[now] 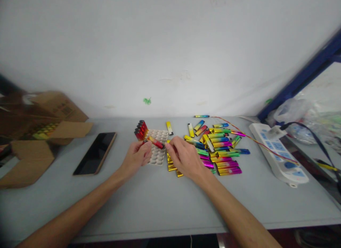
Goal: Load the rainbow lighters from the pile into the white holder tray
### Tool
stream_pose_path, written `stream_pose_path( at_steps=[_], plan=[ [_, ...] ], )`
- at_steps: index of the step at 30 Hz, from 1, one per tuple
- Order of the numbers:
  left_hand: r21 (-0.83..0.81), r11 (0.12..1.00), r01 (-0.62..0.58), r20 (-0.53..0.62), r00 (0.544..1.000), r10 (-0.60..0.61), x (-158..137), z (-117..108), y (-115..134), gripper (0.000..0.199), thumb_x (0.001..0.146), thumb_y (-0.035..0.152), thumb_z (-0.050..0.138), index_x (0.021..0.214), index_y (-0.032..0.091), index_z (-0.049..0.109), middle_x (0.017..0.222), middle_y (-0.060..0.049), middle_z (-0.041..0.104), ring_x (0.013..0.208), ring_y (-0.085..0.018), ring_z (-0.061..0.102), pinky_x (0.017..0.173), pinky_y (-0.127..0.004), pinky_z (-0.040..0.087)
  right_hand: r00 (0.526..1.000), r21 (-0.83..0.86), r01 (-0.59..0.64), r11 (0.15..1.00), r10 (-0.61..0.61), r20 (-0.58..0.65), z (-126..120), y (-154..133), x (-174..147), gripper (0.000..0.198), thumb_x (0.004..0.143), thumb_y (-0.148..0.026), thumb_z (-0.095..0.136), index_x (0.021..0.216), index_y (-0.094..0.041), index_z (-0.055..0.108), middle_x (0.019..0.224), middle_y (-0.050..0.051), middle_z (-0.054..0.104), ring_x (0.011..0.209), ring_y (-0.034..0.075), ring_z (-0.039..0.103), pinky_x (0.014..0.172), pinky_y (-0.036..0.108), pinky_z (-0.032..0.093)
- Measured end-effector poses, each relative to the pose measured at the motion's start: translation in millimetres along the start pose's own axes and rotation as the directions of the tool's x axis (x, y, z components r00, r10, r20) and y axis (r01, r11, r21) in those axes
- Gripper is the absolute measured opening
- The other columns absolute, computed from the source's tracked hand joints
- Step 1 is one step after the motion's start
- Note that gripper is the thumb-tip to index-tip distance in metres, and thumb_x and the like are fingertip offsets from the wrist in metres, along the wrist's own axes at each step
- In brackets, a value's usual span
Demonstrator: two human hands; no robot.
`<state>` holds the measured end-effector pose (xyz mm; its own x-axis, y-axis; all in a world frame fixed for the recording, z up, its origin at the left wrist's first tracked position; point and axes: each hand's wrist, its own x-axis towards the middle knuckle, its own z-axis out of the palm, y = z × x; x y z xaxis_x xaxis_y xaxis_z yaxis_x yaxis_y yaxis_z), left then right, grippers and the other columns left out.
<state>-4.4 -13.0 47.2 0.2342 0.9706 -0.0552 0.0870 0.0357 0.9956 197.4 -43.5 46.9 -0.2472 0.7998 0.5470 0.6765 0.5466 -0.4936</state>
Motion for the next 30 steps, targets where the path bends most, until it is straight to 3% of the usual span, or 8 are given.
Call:
stream_pose_path(
  at_steps=[7,11,14,18,22,25,28,30],
  plan=[
    [-0.119,0.992,0.033,0.046,0.999,-0.028,-1.5,-4.5,10.6,0.056,0.083,0.066,0.068,0.059,0.022,0.042,0.045,0.010,0.033,0.035,-0.005,0.027,0.035,-0.020,0.020,1.000,-0.004,0.028,1.000,-0.028,0.005,0.6,2.3,-0.5,0.029,0.111,-0.037,0.041,0.087,-0.024,0.049,0.077,-0.001,0.055,0.066,0.014,0.056,0.065,0.027,0.039],
    [-0.238,0.970,-0.056,0.102,0.991,0.082,-0.4,-19.2,32.1,0.059,0.084,0.065,0.071,0.059,0.020,0.044,0.055,0.004,0.044,0.043,-0.009,0.043,0.036,-0.021,0.030,0.999,-0.017,0.038,0.999,-0.037,0.025,1.0,3.1,-0.3,0.026,0.110,-0.036,0.043,0.090,-0.023,0.052,0.080,0.000,0.058,0.067,0.015,0.056,0.065,0.029,0.041],
    [-0.290,0.950,-0.118,0.056,0.989,0.140,3.1,-33.9,48.9,0.053,0.082,0.057,0.079,0.065,0.019,0.046,0.063,0.005,0.046,0.050,-0.008,0.046,0.042,-0.021,0.040,0.992,-0.027,0.108,0.994,-0.106,0.074,1.6,-0.6,0.4,0.019,0.109,-0.035,0.048,0.101,-0.021,0.058,0.096,0.006,0.065,0.086,0.020,0.062,0.079,0.033,0.051],
    [-0.279,0.951,-0.132,0.020,0.990,0.143,8.8,-50.8,54.3,0.040,0.094,0.052,0.069,0.084,0.023,0.043,0.060,0.011,0.039,0.041,-0.005,0.032,0.040,-0.018,0.034,0.966,-0.068,0.217,0.974,-0.205,0.158,5.2,-9.2,-0.5,0.029,0.103,-0.040,0.059,0.126,-0.022,0.062,0.131,0.015,0.063,0.124,0.030,0.057,0.106,0.051,0.052],
    [-0.124,0.978,-0.166,-0.010,0.986,0.166,13.5,-61.9,46.9,0.037,0.097,0.055,0.064,0.093,0.027,0.040,0.065,0.012,0.049,0.039,-0.005,0.032,0.039,-0.019,0.039,0.944,-0.149,0.249,0.957,-0.206,0.257,13.8,-11.6,-4.9,0.046,0.098,-0.047,0.066,0.136,-0.020,0.061,0.149,0.018,0.054,0.145,0.035,0.045,0.121,0.063,0.041],
    [0.116,0.961,-0.251,-0.023,0.967,0.255,15.0,-69.4,48.4,0.036,0.100,0.057,0.057,0.091,0.022,0.052,0.074,0.005,0.060,0.052,-0.009,0.052,0.052,-0.024,0.051,0.937,-0.216,0.252,0.943,-0.182,0.299,20.4,-7.9,-8.0,0.047,0.097,-0.047,0.068,0.135,-0.018,0.063,0.154,0.020,0.052,0.149,0.037,0.042,0.126,0.067,0.033],
    [0.423,0.812,-0.401,0.047,0.905,0.423,14.1,-78.1,56.1,0.039,0.095,0.055,0.065,0.083,0.018,0.070,0.086,-0.005,0.067,0.077,-0.016,0.065,0.067,-0.027,0.056,0.937,-0.234,0.245,0.941,-0.168,0.307,23.9,-4.4,-9.5,0.047,0.097,-0.045,0.068,0.135,-0.018,0.064,0.157,0.019,0.051,0.150,0.036,0.042,0.127,0.066,0.032],
    [0.505,0.740,-0.444,0.122,0.886,0.448,12.5,-83.8,60.5,0.033,0.090,0.051,0.073,0.088,0.019,0.078,0.094,-0.008,0.071,0.084,-0.019,0.067,0.072,-0.028,0.057,0.938,-0.223,0.237,0.946,-0.163,0.305,24.2,-3.7,-9.7,0.046,0.097,-0.044,0.068,0.136,-0.019,0.063,0.156,0.019,0.052,0.150,0.035,0.043,0.127,0.066,0.032]
  ],
)
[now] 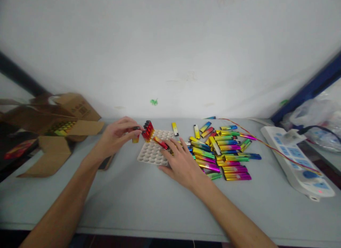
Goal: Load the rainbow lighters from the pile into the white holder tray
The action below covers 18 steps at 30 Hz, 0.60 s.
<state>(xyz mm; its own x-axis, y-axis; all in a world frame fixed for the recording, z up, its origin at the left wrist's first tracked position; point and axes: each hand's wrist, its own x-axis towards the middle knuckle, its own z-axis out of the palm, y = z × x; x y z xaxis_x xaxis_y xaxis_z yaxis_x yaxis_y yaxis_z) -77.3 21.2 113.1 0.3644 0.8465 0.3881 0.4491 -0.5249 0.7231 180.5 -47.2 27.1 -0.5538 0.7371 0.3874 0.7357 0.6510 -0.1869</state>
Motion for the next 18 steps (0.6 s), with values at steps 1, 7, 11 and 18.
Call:
stream_pose_path(
  at_steps=[1,7,11,18],
  plan=[
    [0.007,1.000,0.006,0.037,0.999,-0.006,-0.6,-2.9,0.0,0.031,0.088,0.050,0.075,0.091,0.019,0.080,0.096,-0.008,0.072,0.085,-0.019,0.068,0.073,-0.029,0.059,1.000,0.010,-0.002,1.000,0.002,0.001,-0.3,-0.1,0.0,0.046,0.097,-0.043,0.068,0.136,-0.019,0.063,0.156,0.020,0.053,0.150,0.034,0.043,0.127,0.066,0.032],
    [0.097,0.987,0.126,0.185,0.972,-0.143,-4.7,-7.8,-7.0,0.029,0.085,0.047,0.077,0.096,0.021,0.083,0.099,-0.007,0.080,0.088,-0.022,0.074,0.085,-0.033,0.062,1.000,0.038,-0.021,0.999,0.021,0.003,-4.1,-2.0,0.2,0.044,0.098,-0.041,0.067,0.135,-0.016,0.064,0.151,0.021,0.055,0.149,0.034,0.046,0.127,0.064,0.033],
    [0.163,0.981,0.108,0.222,0.964,-0.143,-3.6,-9.4,-13.2,0.030,0.086,0.050,0.075,0.095,0.023,0.084,0.099,-0.008,0.081,0.088,-0.024,0.074,0.084,-0.033,0.061,1.000,0.058,-0.012,0.998,0.012,-0.006,-5.8,-2.7,0.3,0.043,0.098,-0.041,0.067,0.135,-0.018,0.063,0.150,0.020,0.056,0.146,0.034,0.049,0.124,0.066,0.036],
    [0.217,0.976,-0.017,0.291,0.956,-0.048,-0.5,-7.2,-18.5,0.029,0.091,0.051,0.069,0.095,0.026,0.084,0.099,-0.007,0.078,0.087,-0.023,0.071,0.084,-0.031,0.057,1.000,0.054,-0.012,0.998,0.013,-0.018,-5.1,-3.5,1.5,0.046,0.099,-0.042,0.066,0.138,-0.020,0.062,0.147,0.019,0.057,0.142,0.034,0.050,0.121,0.065,0.040]
  ],
)
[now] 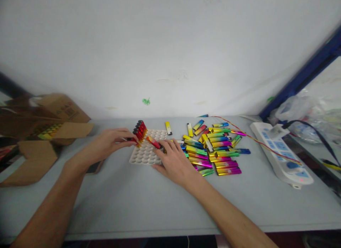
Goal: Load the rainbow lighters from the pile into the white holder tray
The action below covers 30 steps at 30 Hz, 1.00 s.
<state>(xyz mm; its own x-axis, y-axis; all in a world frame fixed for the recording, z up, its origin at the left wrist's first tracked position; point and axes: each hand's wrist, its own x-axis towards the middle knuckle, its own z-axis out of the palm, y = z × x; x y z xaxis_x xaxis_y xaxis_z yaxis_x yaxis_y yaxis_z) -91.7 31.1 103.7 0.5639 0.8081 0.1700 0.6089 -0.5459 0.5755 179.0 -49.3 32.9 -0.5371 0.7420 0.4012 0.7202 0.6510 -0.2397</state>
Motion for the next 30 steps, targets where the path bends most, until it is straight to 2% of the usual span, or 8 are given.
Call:
stream_pose_path(
  at_steps=[9,12,15,18,21,24,26,30],
  plan=[
    [0.198,0.975,-0.097,-0.089,0.989,0.116,2.4,16.6,-9.8,0.036,0.100,0.051,0.058,0.117,0.029,0.081,0.088,-0.003,0.055,0.076,-0.018,0.056,0.075,-0.031,0.051,0.999,-0.058,-0.043,0.997,0.042,-0.017,1.2,-5.3,4.1,0.046,0.097,-0.048,0.068,0.130,-0.016,0.066,0.141,0.019,0.058,0.132,0.035,0.053,0.116,0.057,0.046],
    [0.267,0.959,-0.095,-0.206,0.966,0.153,1.3,15.5,3.2,0.035,0.097,0.048,0.064,0.124,0.029,0.077,0.089,-0.002,0.056,0.077,-0.017,0.056,0.075,-0.030,0.050,0.998,-0.046,-0.062,0.997,0.061,-0.026,2.6,-6.9,3.9,0.045,0.097,-0.048,0.067,0.130,-0.017,0.065,0.141,0.019,0.058,0.132,0.034,0.052,0.115,0.056,0.047],
    [0.261,0.960,-0.101,-0.285,0.942,0.176,1.7,24.3,19.6,0.030,0.098,0.042,0.064,0.120,0.027,0.077,0.094,-0.004,0.064,0.082,-0.018,0.062,0.080,-0.030,0.054,0.998,-0.013,-0.038,0.999,0.037,-0.048,-0.8,-4.5,3.7,0.050,0.096,-0.053,0.068,0.133,-0.020,0.062,0.143,0.019,0.057,0.133,0.033,0.053,0.115,0.056,0.046],
    [0.206,0.952,-0.226,-0.179,0.948,0.264,5.3,46.3,24.4,0.028,0.103,0.033,0.054,0.113,0.023,0.078,0.110,-0.010,0.071,0.099,-0.023,0.069,0.093,-0.036,0.058,0.992,0.023,-0.061,0.998,0.063,-0.112,-14.2,4.1,4.2,0.051,0.098,-0.061,0.060,0.130,-0.021,0.061,0.137,0.017,0.062,0.130,0.032,0.056,0.115,0.055,0.045],
    [0.223,0.914,-0.339,-0.012,0.936,0.351,10.4,68.0,17.7,0.031,0.103,0.023,0.049,0.120,0.021,0.075,0.130,-0.013,0.070,0.126,-0.027,0.063,0.111,-0.047,0.053,0.961,0.053,-0.190,0.980,0.196,-0.194,-32.8,17.1,4.5,0.036,0.108,-0.050,0.045,0.111,-0.019,0.063,0.113,0.013,0.068,0.111,0.027,0.063,0.103,0.046,0.050],
    [0.248,0.900,-0.358,0.098,0.934,0.344,13.8,77.2,11.7,0.036,0.100,0.016,0.046,0.122,0.023,0.074,0.130,-0.012,0.071,0.127,-0.026,0.063,0.114,-0.049,0.051,0.931,0.053,-0.258,0.965,0.262,-0.252,-45.3,28.4,3.8,0.031,0.111,-0.042,0.040,0.102,-0.021,0.061,0.103,0.010,0.068,0.099,0.024,0.063,0.095,0.041,0.050],
    [0.234,0.914,-0.330,0.066,0.944,0.324,14.4,78.2,12.5,0.032,0.101,0.019,0.047,0.118,0.023,0.074,0.122,-0.011,0.072,0.120,-0.026,0.065,0.111,-0.048,0.054,0.929,0.044,-0.253,0.967,0.255,-0.270,-47.9,32.1,3.3,0.029,0.111,-0.040,0.040,0.101,-0.021,0.060,0.103,0.009,0.068,0.097,0.024,0.062,0.093,0.040,0.049],
    [0.089,0.958,-0.274,-0.138,0.949,0.284,11.4,81.0,26.1,0.020,0.102,0.032,0.057,0.116,0.024,0.069,0.114,-0.009,0.070,0.111,-0.025,0.067,0.104,-0.043,0.055,0.929,0.048,-0.238,0.970,0.242,-0.280,-46.1,31.9,3.1,0.028,0.111,-0.037,0.039,0.101,-0.022,0.060,0.102,0.009,0.067,0.098,0.024,0.062,0.093,0.039,0.047]
  ],
)
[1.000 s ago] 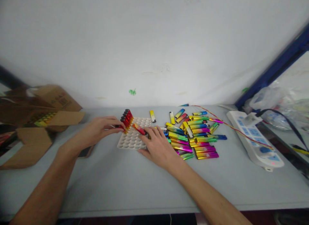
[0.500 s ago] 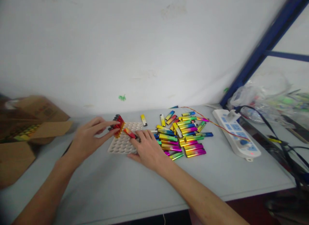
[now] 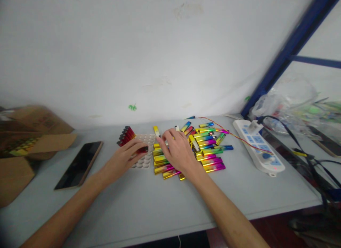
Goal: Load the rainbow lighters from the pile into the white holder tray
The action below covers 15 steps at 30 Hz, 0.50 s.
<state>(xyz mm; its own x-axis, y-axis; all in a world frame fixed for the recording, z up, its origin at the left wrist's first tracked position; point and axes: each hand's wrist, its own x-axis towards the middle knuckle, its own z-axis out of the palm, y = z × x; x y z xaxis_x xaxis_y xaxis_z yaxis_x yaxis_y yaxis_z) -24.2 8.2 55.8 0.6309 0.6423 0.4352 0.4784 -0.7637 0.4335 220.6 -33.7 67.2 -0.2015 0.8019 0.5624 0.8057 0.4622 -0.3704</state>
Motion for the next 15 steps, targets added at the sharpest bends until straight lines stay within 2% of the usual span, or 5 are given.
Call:
stream_pose_path(
  at_steps=[2,4,8,12,15],
  plan=[
    [-0.124,0.988,0.092,-0.079,0.992,-0.103,-0.7,3.6,10.2,0.017,0.099,0.036,0.064,0.110,0.023,0.066,0.103,-0.006,0.069,0.096,-0.021,0.068,0.091,-0.034,0.057,1.000,0.020,-0.002,1.000,0.002,0.001,1.7,-0.8,-0.8,0.028,0.112,-0.037,0.039,0.101,-0.022,0.060,0.101,0.009,0.067,0.098,0.024,0.062,0.094,0.040,0.047],
    [-0.308,0.924,0.229,-0.081,0.961,-0.265,-1.7,8.3,19.0,0.021,0.097,0.042,0.066,0.108,0.024,0.062,0.088,-0.001,0.066,0.075,-0.015,0.063,0.072,-0.026,0.054,1.000,0.042,-0.006,0.999,0.006,0.004,3.5,-0.9,-1.5,0.029,0.112,-0.037,0.038,0.101,-0.021,0.060,0.101,0.009,0.066,0.098,0.024,0.062,0.094,0.040,0.048],
    [-0.667,0.640,0.381,0.047,0.879,-0.474,-1.3,14.8,27.7,0.037,0.095,0.056,0.065,0.113,0.025,0.055,0.064,0.009,0.048,0.049,-0.009,0.040,0.048,-0.018,0.034,1.000,0.058,-0.017,0.998,0.017,-0.001,6.8,-0.1,-2.4,0.030,0.111,-0.038,0.038,0.099,-0.022,0.061,0.099,0.009,0.066,0.097,0.024,0.063,0.092,0.040,0.049],
    [-0.818,0.352,0.455,0.216,0.810,-0.545,3.0,12.3,29.9,0.059,0.089,0.076,0.055,0.073,0.019,0.054,0.052,0.009,0.033,0.043,-0.007,0.023,0.042,-0.020,0.019,1.000,0.083,-0.016,0.996,0.016,0.008,8.7,-1.4,-3.1,0.029,0.111,-0.036,0.040,0.099,-0.022,0.061,0.098,0.008,0.066,0.097,0.024,0.064,0.092,0.040,0.049],
    [-0.847,0.222,0.483,0.288,0.768,-0.573,4.7,9.2,31.6,0.061,0.087,0.071,0.054,0.055,0.021,0.040,0.048,0.008,0.025,0.042,-0.006,0.017,0.042,-0.021,0.014,1.000,0.099,-0.020,0.995,0.018,0.022,9.9,-3.1,-3.5,0.028,0.111,-0.036,0.040,0.099,-0.022,0.062,0.099,0.009,0.067,0.097,0.024,0.065,0.092,0.039,0.049]
  ],
)
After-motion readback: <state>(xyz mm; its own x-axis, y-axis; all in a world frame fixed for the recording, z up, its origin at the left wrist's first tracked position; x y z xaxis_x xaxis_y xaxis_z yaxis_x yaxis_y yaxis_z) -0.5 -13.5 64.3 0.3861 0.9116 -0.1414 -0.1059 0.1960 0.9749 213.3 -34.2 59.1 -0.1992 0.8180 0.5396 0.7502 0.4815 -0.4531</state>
